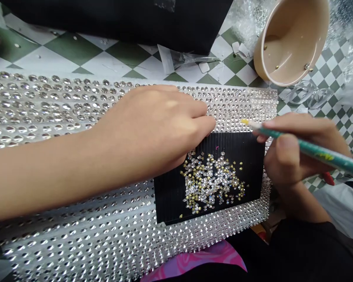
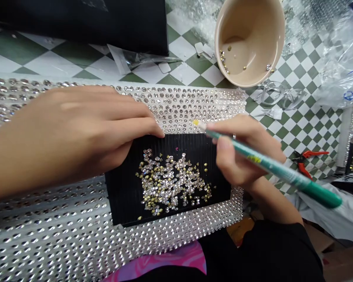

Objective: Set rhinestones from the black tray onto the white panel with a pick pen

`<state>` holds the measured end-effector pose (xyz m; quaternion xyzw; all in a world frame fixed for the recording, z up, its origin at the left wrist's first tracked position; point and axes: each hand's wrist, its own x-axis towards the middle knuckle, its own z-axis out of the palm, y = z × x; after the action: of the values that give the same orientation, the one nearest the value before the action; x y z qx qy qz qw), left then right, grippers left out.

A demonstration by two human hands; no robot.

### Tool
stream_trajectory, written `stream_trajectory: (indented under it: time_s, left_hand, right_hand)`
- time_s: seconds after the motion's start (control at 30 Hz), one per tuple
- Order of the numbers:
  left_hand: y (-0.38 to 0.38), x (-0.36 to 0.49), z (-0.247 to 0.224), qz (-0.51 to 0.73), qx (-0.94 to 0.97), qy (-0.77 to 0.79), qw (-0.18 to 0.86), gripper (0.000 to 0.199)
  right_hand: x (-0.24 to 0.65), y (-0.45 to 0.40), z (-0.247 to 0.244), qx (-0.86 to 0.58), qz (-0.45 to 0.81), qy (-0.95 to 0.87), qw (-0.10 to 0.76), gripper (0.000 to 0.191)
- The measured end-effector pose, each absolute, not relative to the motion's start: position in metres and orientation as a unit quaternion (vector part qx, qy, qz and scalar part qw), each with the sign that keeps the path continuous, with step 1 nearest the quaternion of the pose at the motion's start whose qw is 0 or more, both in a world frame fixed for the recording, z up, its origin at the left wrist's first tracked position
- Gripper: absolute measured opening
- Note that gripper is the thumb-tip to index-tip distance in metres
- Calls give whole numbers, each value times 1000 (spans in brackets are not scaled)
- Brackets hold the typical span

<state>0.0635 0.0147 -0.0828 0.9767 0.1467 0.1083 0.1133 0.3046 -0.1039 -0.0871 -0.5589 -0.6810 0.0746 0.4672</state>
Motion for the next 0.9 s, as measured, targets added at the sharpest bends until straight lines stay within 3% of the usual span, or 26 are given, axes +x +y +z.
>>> stream_trajectory:
  time_s: [0.13,0.4,0.57,0.9]
  left_hand:
    - [11,63,-95,185,968,142,97,48]
    - [12,65,-87,138,975,149,86,51]
    - [18,68,-78,55,976,153,145,49]
    - [16,72,-94,58,980,141,126,51]
  right_hand:
    - [322,-85,-105,-542,-11,-641,543,17]
    - [337,-78,-118,-584,-28,-636,503,15]
    - [336,-78,-116,-581,-24,-649,491,17]
    - [338,-80,-116,-587,-27,-654,477,15]
